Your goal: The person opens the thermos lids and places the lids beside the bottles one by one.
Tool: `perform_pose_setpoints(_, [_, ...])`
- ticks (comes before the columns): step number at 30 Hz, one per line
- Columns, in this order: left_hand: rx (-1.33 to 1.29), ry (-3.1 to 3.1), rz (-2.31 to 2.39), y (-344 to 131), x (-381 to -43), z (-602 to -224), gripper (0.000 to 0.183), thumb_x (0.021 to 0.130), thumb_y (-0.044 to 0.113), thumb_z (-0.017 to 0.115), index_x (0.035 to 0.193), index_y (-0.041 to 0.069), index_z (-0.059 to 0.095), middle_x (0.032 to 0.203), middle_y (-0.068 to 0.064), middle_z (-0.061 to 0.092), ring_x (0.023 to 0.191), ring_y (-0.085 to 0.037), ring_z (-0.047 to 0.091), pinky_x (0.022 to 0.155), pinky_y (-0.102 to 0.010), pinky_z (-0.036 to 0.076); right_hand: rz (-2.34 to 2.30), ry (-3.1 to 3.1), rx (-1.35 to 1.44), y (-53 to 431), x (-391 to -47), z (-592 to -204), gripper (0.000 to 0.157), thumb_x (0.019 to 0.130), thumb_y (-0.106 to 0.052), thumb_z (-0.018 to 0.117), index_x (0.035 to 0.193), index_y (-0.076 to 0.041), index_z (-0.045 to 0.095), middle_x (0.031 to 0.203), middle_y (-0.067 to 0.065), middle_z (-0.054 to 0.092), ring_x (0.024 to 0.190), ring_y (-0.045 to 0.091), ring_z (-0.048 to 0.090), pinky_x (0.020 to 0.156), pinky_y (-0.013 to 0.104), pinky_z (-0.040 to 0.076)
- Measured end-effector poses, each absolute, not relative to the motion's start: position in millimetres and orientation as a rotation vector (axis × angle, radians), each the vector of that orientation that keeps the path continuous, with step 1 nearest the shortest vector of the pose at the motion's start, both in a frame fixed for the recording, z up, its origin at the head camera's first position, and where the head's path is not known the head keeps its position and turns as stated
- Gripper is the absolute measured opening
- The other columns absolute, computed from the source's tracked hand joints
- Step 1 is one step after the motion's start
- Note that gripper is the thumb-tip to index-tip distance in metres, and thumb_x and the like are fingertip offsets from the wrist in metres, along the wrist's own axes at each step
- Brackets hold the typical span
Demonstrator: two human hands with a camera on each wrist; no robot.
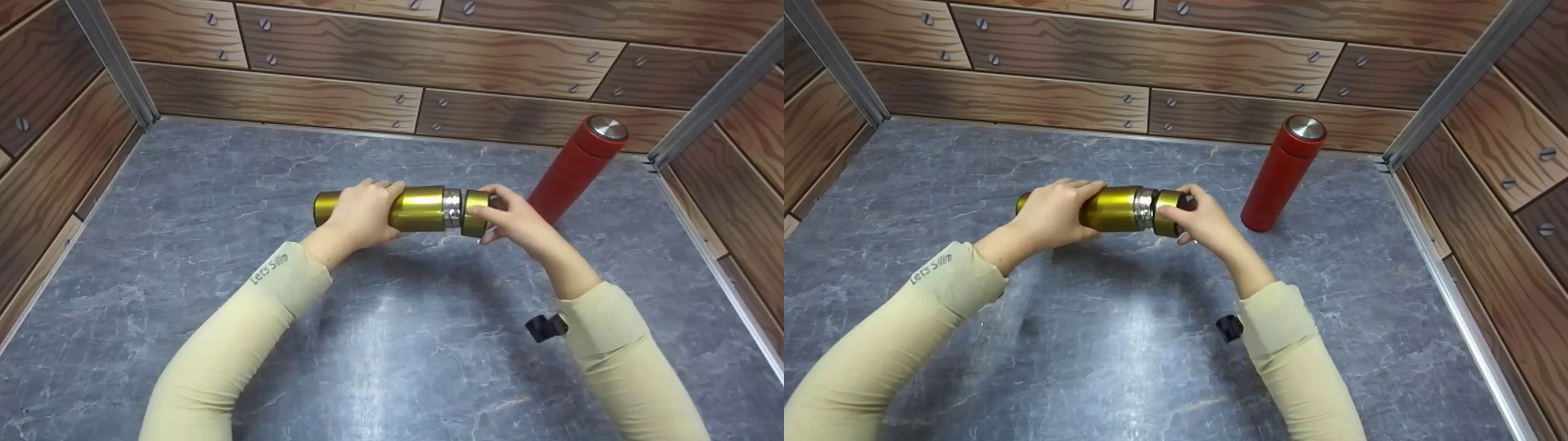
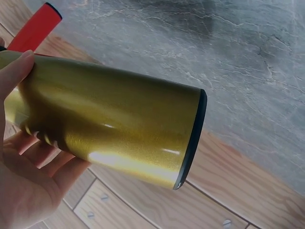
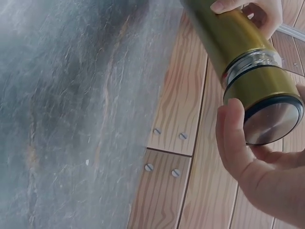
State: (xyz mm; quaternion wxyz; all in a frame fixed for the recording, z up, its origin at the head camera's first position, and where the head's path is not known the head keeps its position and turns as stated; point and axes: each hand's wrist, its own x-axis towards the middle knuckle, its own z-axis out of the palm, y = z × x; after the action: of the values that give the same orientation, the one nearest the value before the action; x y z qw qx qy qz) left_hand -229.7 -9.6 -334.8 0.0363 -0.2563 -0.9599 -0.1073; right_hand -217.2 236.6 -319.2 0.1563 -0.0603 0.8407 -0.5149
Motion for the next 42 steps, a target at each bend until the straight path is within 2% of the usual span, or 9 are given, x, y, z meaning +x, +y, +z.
perform_pose_setpoints(5, [-0.741, -2.949, -0.353, -13.2, -232.3, -333.8, 0.076, 0.071, 0.035, 0.078, 0.136, 0.010, 0.046, 0.128, -0.011, 0.059, 0.108, -0.032, 0.058, 0.087, -0.045, 0.051, -1.462, 2.385, -0.212, 242.2, -216.1, -324.8, 0.052, 0.085, -0.012, 0.061, 0.124, 0.003, 0.031, 0.117, 0.019, 0.044, 0.086, 0.015, 0.059, 0.072, 0.026, 0.054])
perform_pose_setpoints(9, [-0.707, -2.948, -0.372, -14.5, -234.0, -333.0, 0.076, 0.071, 0.035, 0.078, 0.135, 0.011, 0.046, 0.126, -0.012, 0.060, 0.107, -0.031, 0.059, 0.086, -0.045, 0.051, -1.408, 2.392, -0.245, 246.4, -215.9, -331.7, 0.057, 0.082, -0.010, 0.064, 0.125, 0.003, 0.028, 0.117, 0.021, 0.044, 0.092, 0.017, 0.057, 0.078, 0.027, 0.053])
perform_pose_setpoints(17, [-0.673, -2.950, -0.404, -16.6, -237.0, -333.8, 0.077, 0.071, 0.035, 0.078, 0.137, 0.011, 0.045, 0.129, -0.012, 0.059, 0.107, -0.032, 0.059, 0.086, -0.046, 0.051, -1.099, 2.535, -0.334, 246.8, -218.3, -352.0, 0.074, 0.074, -0.013, 0.071, 0.136, 0.004, 0.037, 0.121, 0.022, 0.049, 0.100, 0.024, 0.049, 0.083, 0.027, 0.042])
perform_pose_setpoints(27, [-0.648, -2.961, -0.407, -15.9, -238.3, -334.0, 0.080, 0.072, 0.037, 0.078, 0.139, 0.012, 0.043, 0.132, -0.012, 0.056, 0.111, -0.032, 0.057, 0.087, -0.047, 0.050, -1.002, 2.602, -0.422, 226.3, -223.2, -382.5, 0.078, 0.066, -0.011, 0.078, 0.134, 0.004, 0.043, 0.123, 0.025, 0.055, 0.112, 0.036, 0.051, 0.101, 0.048, 0.038])
perform_pose_setpoints(33, [-0.639, -2.972, -0.410, -15.9, -238.4, -334.5, 0.081, 0.072, 0.039, 0.077, 0.140, 0.012, 0.042, 0.134, -0.011, 0.055, 0.114, -0.031, 0.056, 0.089, -0.046, 0.050, -0.964, 2.631, -0.408, 208.6, -222.6, -391.4, 0.077, 0.061, -0.005, 0.077, 0.130, 0.006, 0.045, 0.125, 0.025, 0.055, 0.117, 0.038, 0.051, 0.105, 0.050, 0.035])
perform_pose_setpoints(42, [-0.628, -2.958, -0.418, -19.3, -239.8, -334.0, 0.081, 0.071, 0.038, 0.077, 0.139, 0.011, 0.043, 0.133, -0.010, 0.056, 0.112, -0.031, 0.057, 0.089, -0.045, 0.050, -0.947, 2.637, -0.384, 197.7, -221.0, -393.9, 0.075, 0.061, -0.005, 0.078, 0.127, 0.007, 0.045, 0.125, 0.026, 0.055, 0.118, 0.039, 0.051, 0.105, 0.051, 0.035])
